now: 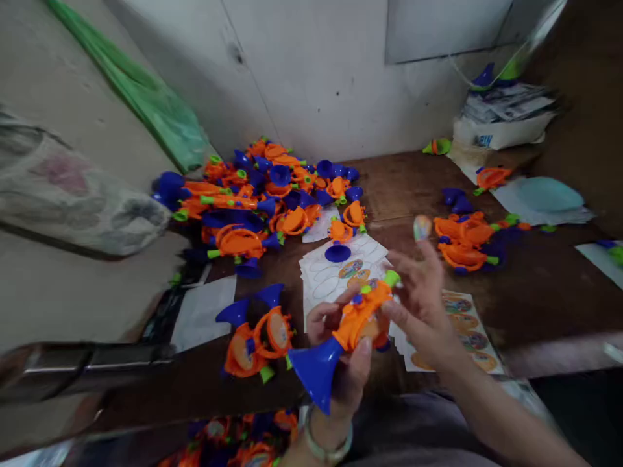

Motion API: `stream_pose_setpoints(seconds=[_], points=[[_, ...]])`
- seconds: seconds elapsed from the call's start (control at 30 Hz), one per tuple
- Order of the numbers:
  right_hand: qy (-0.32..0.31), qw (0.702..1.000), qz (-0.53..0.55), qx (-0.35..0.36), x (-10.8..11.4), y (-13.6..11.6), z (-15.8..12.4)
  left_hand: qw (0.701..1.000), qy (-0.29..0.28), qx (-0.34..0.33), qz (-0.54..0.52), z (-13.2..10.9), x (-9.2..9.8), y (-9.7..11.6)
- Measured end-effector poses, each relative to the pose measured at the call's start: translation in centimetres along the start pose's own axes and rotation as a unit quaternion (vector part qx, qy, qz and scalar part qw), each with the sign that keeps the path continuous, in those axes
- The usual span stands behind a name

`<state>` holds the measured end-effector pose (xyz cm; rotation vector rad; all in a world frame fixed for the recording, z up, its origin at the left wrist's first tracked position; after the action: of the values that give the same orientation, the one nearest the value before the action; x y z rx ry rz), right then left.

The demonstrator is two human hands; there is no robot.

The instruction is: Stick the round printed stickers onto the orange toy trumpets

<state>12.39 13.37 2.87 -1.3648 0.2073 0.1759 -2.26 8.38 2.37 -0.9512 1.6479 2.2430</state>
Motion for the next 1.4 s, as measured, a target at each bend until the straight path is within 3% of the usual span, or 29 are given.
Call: stream_pose_setpoints(seconds=[0.1,0.2,0.27,0.3,0.47,0.53,0.63,0.7,0.8,1.0,1.4], points=[[0.054,0.997,-0.044,0.038,0.8,-0.9,0.4,0.995,0.039,0.094,-0.024,-0.7,0.8,-3.0],[0.154,0.963,-0.115,0.187,2.3,-3.7,0.4,0.987,0.037,0.156,0.002,-1.5,1.3,-4.6],[0.168,0.935,-0.152,0.272,2.2,-5.3,-0.4,0.988,0.01,0.149,0.051,-1.6,1.4,-4.3],[0.147,0.933,-0.161,0.286,1.6,-5.5,-0.8,0.988,-0.006,0.134,0.08,-1.5,1.5,-3.8],[-0.124,0.951,-0.191,0.211,-3.2,-4.2,-3.6,0.978,-0.06,0.057,0.19,-0.4,1.9,-1.4],[-0.157,0.959,-0.161,0.172,-3.5,-4.2,-3.8,0.972,-0.041,0.048,0.226,0.1,2.5,-1.1],[-0.059,0.992,-0.045,0.098,-1.4,-4.4,-1.9,0.979,-0.032,0.074,0.188,0.2,2.5,-1.4],[0.019,0.998,-0.009,0.053,0.0,-3.9,-0.5,0.987,-0.035,0.108,0.112,0.2,2.1,-1.7],[0.065,0.998,-0.013,0.006,0.5,-3.1,0.4,0.989,-0.032,0.143,0.028,0.1,1.3,-1.6],[0.071,0.997,-0.018,-0.009,-0.4,-2.7,-0.3,0.991,-0.035,0.132,0.014,0.3,0.4,-0.5],[0.049,0.995,-0.07,0.055,-0.7,-3.4,-0.6,0.993,-0.001,0.119,0.005,0.4,0.6,-0.6]])
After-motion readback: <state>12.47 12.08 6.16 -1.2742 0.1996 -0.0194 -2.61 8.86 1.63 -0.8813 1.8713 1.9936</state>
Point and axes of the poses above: each hand's wrist, its own z-axis towards the middle knuckle, its own x-axis out of the back of the hand, y = z × x, the point moved 9 cm from there along z, towards the middle knuckle, and after that the axes turned 9 degrees about y, right-handed, at the moved point
